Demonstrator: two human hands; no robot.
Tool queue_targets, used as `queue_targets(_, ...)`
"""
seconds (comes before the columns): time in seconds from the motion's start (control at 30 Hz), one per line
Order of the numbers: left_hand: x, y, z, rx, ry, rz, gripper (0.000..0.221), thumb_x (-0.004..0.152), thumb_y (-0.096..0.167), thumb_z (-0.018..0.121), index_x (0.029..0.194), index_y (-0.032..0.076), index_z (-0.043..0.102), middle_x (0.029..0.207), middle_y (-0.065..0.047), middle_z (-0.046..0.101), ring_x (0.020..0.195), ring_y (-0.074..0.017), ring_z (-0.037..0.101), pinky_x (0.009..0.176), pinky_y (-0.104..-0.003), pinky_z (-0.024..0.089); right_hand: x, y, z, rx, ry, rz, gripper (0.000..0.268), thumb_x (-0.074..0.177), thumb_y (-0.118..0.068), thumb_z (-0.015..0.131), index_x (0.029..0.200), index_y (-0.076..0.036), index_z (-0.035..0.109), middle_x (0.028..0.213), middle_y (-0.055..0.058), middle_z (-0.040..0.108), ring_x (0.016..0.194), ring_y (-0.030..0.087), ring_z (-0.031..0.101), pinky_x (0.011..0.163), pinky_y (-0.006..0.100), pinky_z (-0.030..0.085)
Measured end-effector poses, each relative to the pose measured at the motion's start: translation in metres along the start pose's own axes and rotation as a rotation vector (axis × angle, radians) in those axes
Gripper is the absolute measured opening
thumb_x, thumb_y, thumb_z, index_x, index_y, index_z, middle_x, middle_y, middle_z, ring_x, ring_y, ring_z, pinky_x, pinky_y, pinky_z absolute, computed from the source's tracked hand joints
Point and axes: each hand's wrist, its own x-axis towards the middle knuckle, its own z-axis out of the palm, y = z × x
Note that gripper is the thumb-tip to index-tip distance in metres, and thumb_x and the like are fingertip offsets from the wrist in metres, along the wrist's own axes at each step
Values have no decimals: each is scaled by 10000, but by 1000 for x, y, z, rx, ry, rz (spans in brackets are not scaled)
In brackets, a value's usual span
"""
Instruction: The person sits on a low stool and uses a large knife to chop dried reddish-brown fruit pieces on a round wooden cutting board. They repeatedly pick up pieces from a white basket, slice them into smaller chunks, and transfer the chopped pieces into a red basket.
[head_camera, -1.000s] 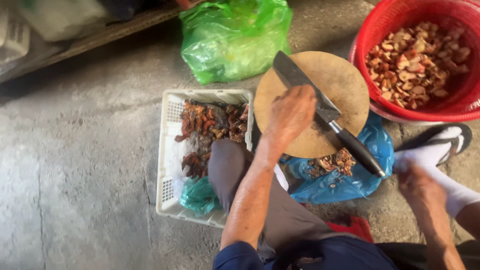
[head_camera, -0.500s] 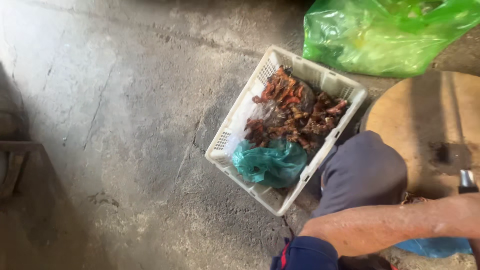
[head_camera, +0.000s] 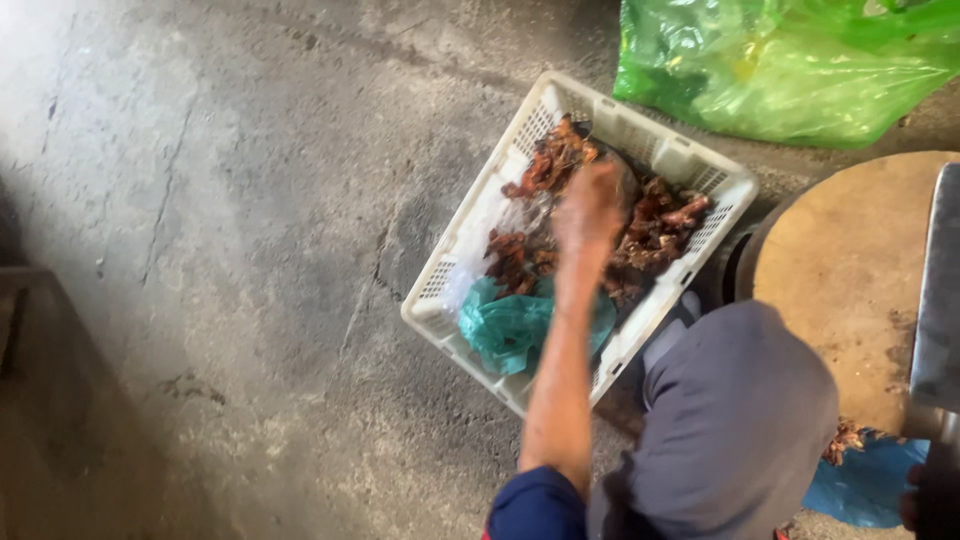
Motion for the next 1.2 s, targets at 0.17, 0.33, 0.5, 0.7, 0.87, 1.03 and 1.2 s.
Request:
queue_targets(0.17, 57, -99, 45, 693, 260, 523, 200, 948, 195, 577, 1135, 148, 627, 1074, -106, 698, 980, -304, 653, 852, -513, 487, 4, 0, -4, 3, 8, 24, 311, 1055, -216, 620, 1310, -115, 475, 850, 105, 600, 573, 224, 589, 531, 368, 493)
queue_targets(0.33, 85, -155, 75, 858, 322, 727, 288, 911, 206, 609, 1188, 127, 621, 1039, -92, 696, 999, -314, 632, 986, -569, 411, 18, 12, -9, 32, 45, 18, 352, 1061, -215, 612, 1366, -112, 469, 875, 117, 611, 583, 234, 601, 541, 375, 504)
queue_targets(0.5, 79, -144, 48, 580, 159, 514, 355, 930, 249, 636, 1246, 88, 627, 1143, -128, 730, 1070, -374, 623, 899, -567, 436, 8, 43, -8, 49, 63, -15, 396, 1068, -214, 605, 1422, -110, 462, 900, 129, 623, 593, 244, 613, 552, 382, 515)
queue_targets(0.7, 10, -53, -58, -561, -535, 199, 578, 1053, 345, 528, 1528, 35, 413, 1261, -70, 680, 1097, -197, 676, 947, -398, 576, 15, 43, 0, 95, 72, -211, 450, 1076, -212, 595, 1489, -106, 454, 930, 144, 637, 605, 256, 627, 564, 390, 528)
queue_targets(0.87, -83, 30, -92, -391, -580, 248, 531, 1062, 328, 550, 1493, 22, 508, 1121, -75, 703, 968, -165, 679, 898, -338, 505, -9, 34, -4, 214, 111, -471, 495, 1082, -211, 587, 1545, -104, 447, 955, 156, 648, 615, 266, 639, 574, 397, 539)
queue_targets(1.03, -144, 61, 1, -111, -661, 610, 511, 1053, 386, 598, 1417, 28, 592, 1132, -119, 707, 974, -204, 663, 902, -423, 540, -40, 4, 1, -102, 442, -707, 663, 993, -397, 617, 1577, -123, 461, 1316, 243, 668, 1092, 380, 675, 910, 455, 523)
queue_targets(1.2, -182, 46, 116, 280, -287, 915, 366, 979, 249, 601, 1324, 130, 625, 1114, -160, 695, 1046, -383, 656, 860, -500, 511, -78, -14, -5, 16, 326, -414, 669, 943, -419, 622, 1554, -194, 471, 1152, 221, 730, 1027, 366, 730, 876, 463, 557)
